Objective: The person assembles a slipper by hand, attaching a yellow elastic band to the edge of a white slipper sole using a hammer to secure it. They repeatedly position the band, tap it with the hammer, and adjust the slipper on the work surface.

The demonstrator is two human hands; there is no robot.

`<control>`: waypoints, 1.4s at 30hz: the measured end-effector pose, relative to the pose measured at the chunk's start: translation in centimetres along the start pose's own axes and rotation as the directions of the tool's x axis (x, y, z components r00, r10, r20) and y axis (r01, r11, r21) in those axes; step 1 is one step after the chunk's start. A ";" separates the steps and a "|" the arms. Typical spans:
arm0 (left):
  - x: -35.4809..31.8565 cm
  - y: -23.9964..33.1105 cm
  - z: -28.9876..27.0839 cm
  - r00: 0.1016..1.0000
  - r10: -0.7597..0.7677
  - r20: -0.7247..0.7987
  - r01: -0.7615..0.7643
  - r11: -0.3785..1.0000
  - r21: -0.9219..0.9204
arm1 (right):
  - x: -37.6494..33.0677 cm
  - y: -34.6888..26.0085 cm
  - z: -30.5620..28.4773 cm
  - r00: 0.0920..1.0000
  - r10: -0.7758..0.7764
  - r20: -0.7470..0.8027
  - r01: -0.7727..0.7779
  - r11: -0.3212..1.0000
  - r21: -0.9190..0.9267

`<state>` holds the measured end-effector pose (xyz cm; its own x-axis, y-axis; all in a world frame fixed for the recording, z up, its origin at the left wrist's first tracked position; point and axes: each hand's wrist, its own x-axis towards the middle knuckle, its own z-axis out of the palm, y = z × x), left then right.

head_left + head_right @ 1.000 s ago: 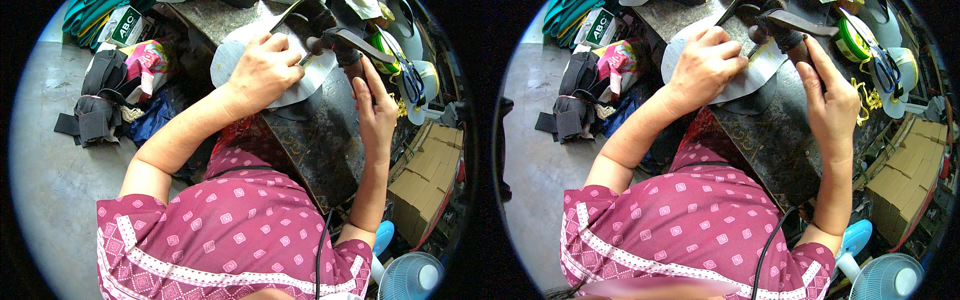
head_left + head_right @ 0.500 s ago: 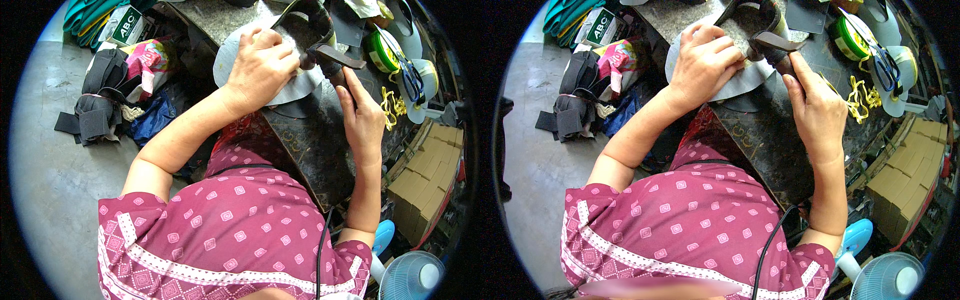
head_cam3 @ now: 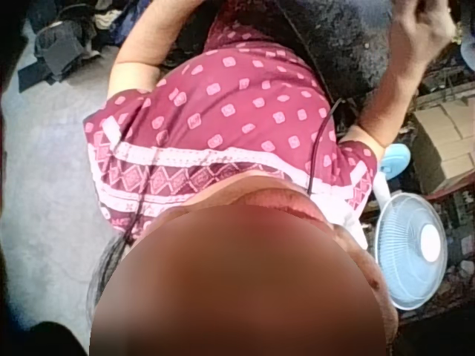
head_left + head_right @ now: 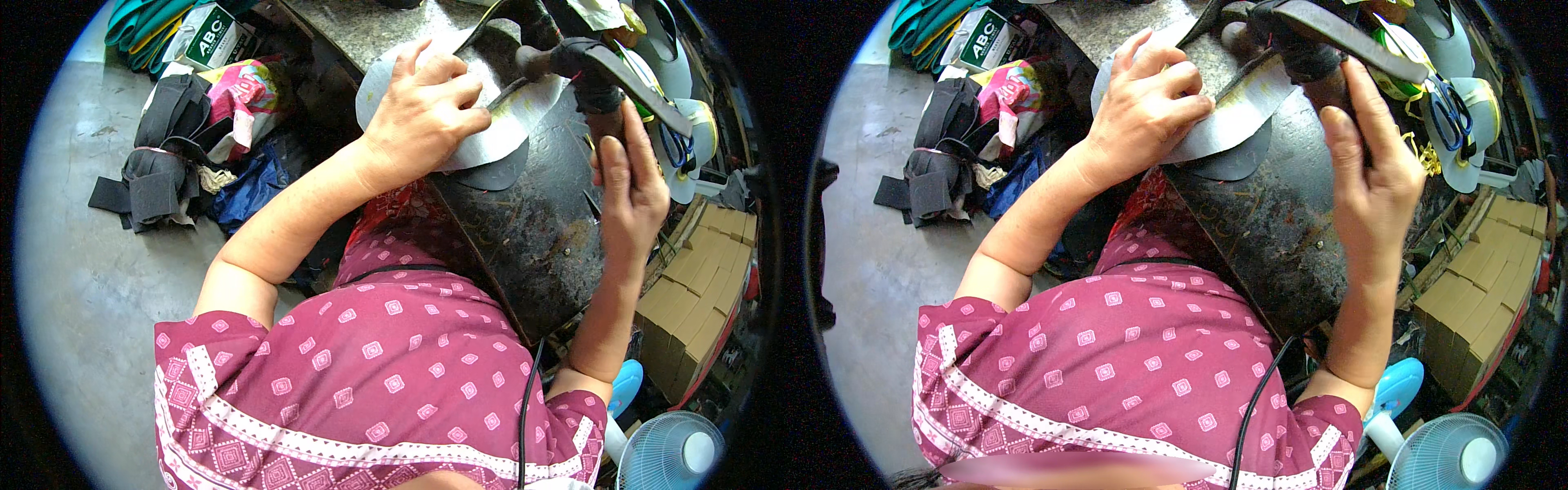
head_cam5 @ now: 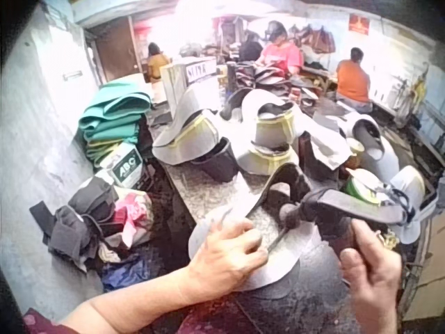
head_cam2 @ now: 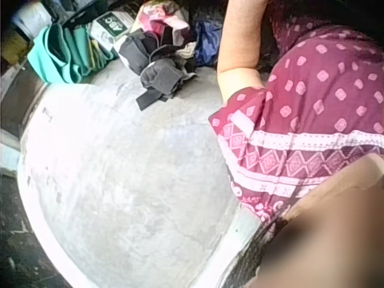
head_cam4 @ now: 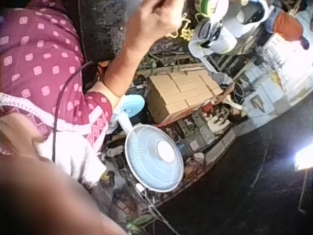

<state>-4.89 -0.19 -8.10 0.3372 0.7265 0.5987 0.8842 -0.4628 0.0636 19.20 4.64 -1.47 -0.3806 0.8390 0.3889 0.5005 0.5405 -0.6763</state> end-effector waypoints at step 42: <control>-1.5 -1.2 0.0 0.999 -0.035 -0.012 0.033 0.986 -0.163 | -1.5 -0.7 1.0 0.991 -0.131 -0.017 0.129 0.988 -0.086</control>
<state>-6.49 -0.71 -9.09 0.3019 0.7362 0.6057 0.8302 -0.5153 0.2125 18.69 2.94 -2.22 -0.4295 0.7618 0.4850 0.5122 0.6478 -0.5639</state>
